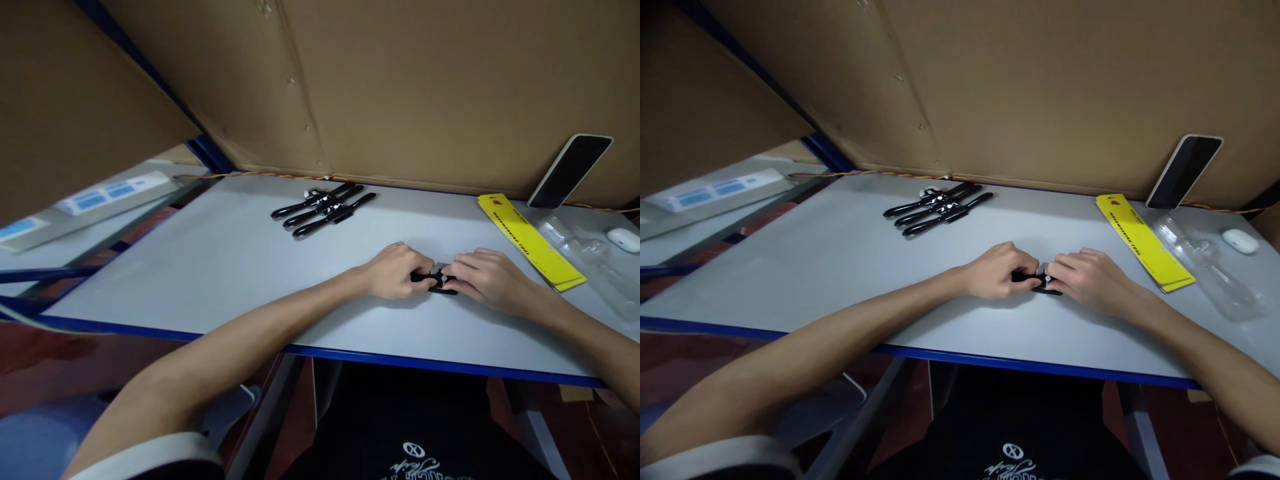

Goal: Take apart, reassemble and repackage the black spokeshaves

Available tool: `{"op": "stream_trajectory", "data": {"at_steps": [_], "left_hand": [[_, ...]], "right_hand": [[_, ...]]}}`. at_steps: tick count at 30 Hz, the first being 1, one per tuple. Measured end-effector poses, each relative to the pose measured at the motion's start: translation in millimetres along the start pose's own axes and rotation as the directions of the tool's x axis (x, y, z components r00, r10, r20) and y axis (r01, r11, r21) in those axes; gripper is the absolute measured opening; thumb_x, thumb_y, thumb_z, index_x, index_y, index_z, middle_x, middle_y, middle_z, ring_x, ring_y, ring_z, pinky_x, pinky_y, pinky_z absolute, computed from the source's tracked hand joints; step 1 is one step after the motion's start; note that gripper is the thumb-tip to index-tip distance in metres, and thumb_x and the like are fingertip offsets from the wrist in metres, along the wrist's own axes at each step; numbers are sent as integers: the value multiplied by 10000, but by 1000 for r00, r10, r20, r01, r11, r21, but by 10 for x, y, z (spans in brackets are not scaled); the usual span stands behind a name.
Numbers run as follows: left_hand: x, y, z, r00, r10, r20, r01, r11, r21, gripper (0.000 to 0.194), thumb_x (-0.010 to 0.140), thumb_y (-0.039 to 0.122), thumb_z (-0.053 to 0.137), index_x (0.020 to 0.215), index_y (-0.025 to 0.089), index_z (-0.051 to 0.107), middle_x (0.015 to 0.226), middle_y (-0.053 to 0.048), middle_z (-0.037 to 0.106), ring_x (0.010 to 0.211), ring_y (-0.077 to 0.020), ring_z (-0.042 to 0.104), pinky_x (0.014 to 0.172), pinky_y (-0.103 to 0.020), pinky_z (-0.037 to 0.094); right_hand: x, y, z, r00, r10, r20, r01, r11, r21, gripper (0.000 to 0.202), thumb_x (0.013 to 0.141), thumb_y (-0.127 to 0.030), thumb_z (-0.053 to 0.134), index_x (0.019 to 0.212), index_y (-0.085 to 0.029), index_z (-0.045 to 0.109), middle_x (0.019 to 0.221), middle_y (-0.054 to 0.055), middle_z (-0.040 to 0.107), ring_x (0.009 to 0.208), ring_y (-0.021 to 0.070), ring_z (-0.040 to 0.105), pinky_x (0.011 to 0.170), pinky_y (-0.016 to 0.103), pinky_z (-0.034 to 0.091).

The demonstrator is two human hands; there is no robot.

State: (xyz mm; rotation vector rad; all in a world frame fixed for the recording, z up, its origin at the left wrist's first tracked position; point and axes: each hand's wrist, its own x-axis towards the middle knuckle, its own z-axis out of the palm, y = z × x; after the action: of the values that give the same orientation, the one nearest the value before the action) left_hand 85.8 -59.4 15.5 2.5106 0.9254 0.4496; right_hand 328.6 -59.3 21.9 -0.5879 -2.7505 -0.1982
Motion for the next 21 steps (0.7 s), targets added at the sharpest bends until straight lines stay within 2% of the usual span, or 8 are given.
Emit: {"op": "stream_trajectory", "data": {"at_steps": [11, 21], "left_hand": [[16, 4, 11, 1000, -21, 7, 21, 1000, -21, 335, 847, 387, 477, 627, 203, 303, 537, 65, 319, 531, -113, 209, 566, -311, 216], [10, -3, 15, 1000, -27, 0, 27, 999, -29, 324, 867, 383, 477, 632, 204, 345, 540, 68, 327, 526, -109, 231, 566, -307, 223]], "right_hand": [[40, -5, 50, 996, -65, -57, 62, 997, -50, 347, 1088, -370, 443, 814, -199, 572, 719, 10, 637, 612, 154, 536, 637, 308, 400], [36, -92, 98, 992, -12, -126, -3, 993, -118, 378, 1094, -337, 421, 765, -202, 549, 633, -5, 591, 557, 143, 516, 589, 307, 358]]}}
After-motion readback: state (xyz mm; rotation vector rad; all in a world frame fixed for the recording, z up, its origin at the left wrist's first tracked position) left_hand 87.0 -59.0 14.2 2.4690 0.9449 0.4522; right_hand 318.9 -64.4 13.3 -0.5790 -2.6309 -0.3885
